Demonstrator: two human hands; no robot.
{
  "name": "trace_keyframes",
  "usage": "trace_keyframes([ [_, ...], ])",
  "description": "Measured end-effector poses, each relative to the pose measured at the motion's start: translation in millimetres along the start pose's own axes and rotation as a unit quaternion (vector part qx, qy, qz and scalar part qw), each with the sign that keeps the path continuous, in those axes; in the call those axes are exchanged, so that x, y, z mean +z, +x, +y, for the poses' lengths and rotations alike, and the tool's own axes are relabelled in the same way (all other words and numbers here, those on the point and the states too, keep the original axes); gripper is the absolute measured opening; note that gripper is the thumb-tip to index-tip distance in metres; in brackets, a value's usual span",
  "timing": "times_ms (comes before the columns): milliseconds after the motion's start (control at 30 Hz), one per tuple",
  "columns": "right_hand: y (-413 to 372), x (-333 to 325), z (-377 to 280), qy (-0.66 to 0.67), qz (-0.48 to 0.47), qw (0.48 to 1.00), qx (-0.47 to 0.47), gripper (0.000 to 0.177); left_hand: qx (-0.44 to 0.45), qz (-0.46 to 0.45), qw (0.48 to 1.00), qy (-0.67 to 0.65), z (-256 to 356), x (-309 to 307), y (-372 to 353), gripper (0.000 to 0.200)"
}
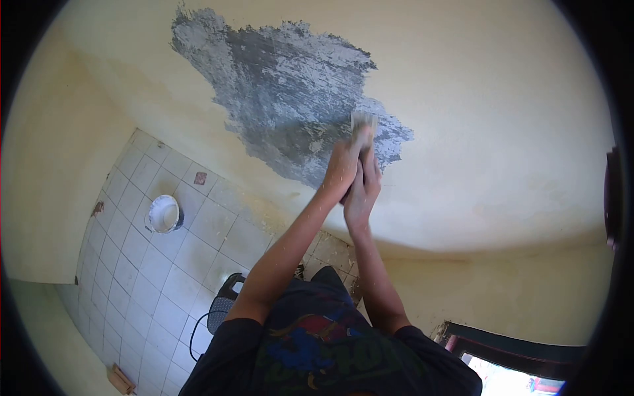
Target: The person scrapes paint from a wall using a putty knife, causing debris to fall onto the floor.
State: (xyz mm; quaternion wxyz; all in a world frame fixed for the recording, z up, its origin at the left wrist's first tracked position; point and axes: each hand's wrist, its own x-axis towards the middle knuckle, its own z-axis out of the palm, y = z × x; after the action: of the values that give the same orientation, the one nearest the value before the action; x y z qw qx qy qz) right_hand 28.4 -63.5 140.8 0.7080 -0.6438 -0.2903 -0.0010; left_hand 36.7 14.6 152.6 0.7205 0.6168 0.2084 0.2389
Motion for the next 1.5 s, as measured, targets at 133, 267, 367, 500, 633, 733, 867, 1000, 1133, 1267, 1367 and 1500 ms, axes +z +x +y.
trace_keyframes([
  [133, 45.2, 13.9, -55.4, -0.035, -0.018, 0.999, -0.019, 0.043, 0.018, -0.056, 0.987, -0.153, 83.5, -3.0, 6.2, 0.066],
  [267, 23.9, 22.8, -26.5, -0.070, 0.025, 0.995, -0.069, 0.043, 0.030, -0.020, 0.999, -0.027, 58.1, -13.2, 11.9, 0.065],
  [367, 1.8, 23.6, 1.6, -0.015, 0.048, 0.998, -0.036, 0.044, 0.007, -0.063, 0.998, -0.027, 24.7, -11.8, -0.9, 0.059],
  [500, 0.0, 28.6, 14.0, 0.089, 0.075, 0.993, 0.033, 0.045, -0.036, -0.090, 0.995, -0.028, 34.2, -17.6, 0.7, 0.056],
  [633, -1.7, 27.9, 6.9, 0.076, 0.069, 0.995, 0.010, 0.045, 0.003, -0.069, 0.998, -0.012, 39.2, -15.6, -6.0, 0.058],
  [733, 0.5, 15.3, 16.2, -0.006, 0.072, 0.997, -0.039, 0.046, 0.010, -0.080, 0.997, -0.011, 29.6, -4.9, -7.0, 0.059],
  [867, 1.3, 0.5, 6.7, -0.015, 0.081, 0.996, -0.035, 0.045, -0.015, -0.075, 0.996, -0.036, 18.6, 9.5, -4.9, 0.060],
  [1000, 20.8, -7.6, -38.5, 0.044, 0.018, 0.997, 0.054, 0.044, 0.027, -0.027, 0.998, -0.054, 60.9, 15.0, -14.9, 0.057],
  [1133, 6.0, -13.3, -12.9, 0.001, 0.051, 0.998, 0.041, 0.044, 0.015, -0.068, 0.994, -0.081, 48.6, 12.0, -10.8, 0.059],
  [1267, -15.0, -20.7, 16.3, -0.025, 0.063, 0.995, 0.069, 0.045, -0.002, -0.036, 0.999, -0.021, 6.2, 20.0, -14.8, 0.062],
  [1367, 4.2, -23.3, -24.3, -0.013, 0.031, 0.998, 0.062, 0.045, 0.005, -0.063, 0.994, -0.086, 10.5, 25.7, -4.9, 0.063],
  [1500, 9.6, -21.4, -22.6, -0.048, 0.028, 0.998, 0.018, 0.044, -0.003, -0.080, 0.988, -0.132, 37.3, 24.5, -12.0, 0.063],
])
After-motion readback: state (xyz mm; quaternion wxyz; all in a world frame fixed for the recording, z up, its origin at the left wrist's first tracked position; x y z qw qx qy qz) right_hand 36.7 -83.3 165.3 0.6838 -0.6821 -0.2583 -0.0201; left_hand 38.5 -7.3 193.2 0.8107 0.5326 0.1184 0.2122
